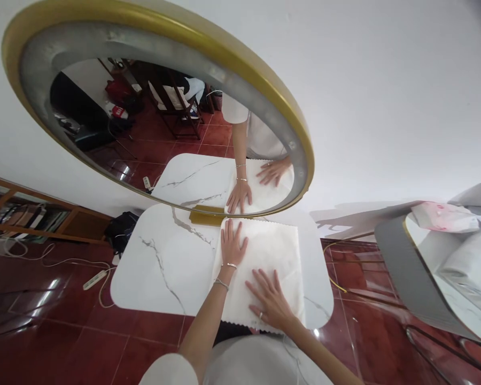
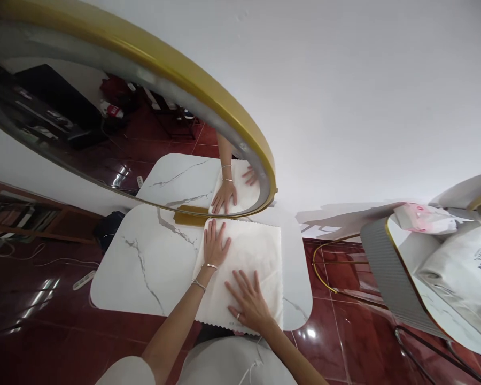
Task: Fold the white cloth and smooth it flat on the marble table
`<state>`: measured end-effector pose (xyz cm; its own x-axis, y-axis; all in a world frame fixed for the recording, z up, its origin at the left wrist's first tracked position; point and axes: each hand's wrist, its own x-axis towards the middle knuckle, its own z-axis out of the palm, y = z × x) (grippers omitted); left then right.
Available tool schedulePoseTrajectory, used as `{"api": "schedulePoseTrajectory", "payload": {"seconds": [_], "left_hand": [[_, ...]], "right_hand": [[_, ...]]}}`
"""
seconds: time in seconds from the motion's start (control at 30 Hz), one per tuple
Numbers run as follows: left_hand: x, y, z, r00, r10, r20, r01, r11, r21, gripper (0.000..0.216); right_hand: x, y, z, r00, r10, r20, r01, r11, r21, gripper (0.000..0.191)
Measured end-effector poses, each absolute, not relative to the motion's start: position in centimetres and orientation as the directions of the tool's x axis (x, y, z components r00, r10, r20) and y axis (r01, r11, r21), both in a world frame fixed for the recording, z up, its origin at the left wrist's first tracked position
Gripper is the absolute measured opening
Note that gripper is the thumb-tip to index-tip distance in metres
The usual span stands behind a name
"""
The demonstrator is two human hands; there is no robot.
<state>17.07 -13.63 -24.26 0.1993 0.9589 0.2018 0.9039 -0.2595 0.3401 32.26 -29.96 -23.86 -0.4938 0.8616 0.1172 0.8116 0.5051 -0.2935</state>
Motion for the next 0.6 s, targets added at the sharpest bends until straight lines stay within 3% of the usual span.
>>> {"api": "schedulePoseTrajectory", "payload": {"seconds": [0.2, 0.47, 0.6], "left_hand": [[11.5, -12.7, -24.2, 0.206, 0.959, 0.194, 0.916, -0.259, 0.307, 0.059], [0.2, -9.9, -24.1, 0.134, 0.971, 0.196, 0.941, -0.187, 0.283, 0.061], [0.5, -10.0, -24.2, 0.219, 0.961, 0.172, 0.926, -0.260, 0.275, 0.066]], "right_hand": [[23.9, -28.8, -23.8, -0.696, 0.718, 0.025, 0.638, 0.633, -0.437, 0.072], [14.0, -25.1, -23.4, -0.730, 0.682, 0.033, 0.584, 0.649, -0.487, 0.069], [13.8, -25.3, -23.2, -0.698, 0.716, 0.012, 0.630, 0.621, -0.466, 0.070]]}}
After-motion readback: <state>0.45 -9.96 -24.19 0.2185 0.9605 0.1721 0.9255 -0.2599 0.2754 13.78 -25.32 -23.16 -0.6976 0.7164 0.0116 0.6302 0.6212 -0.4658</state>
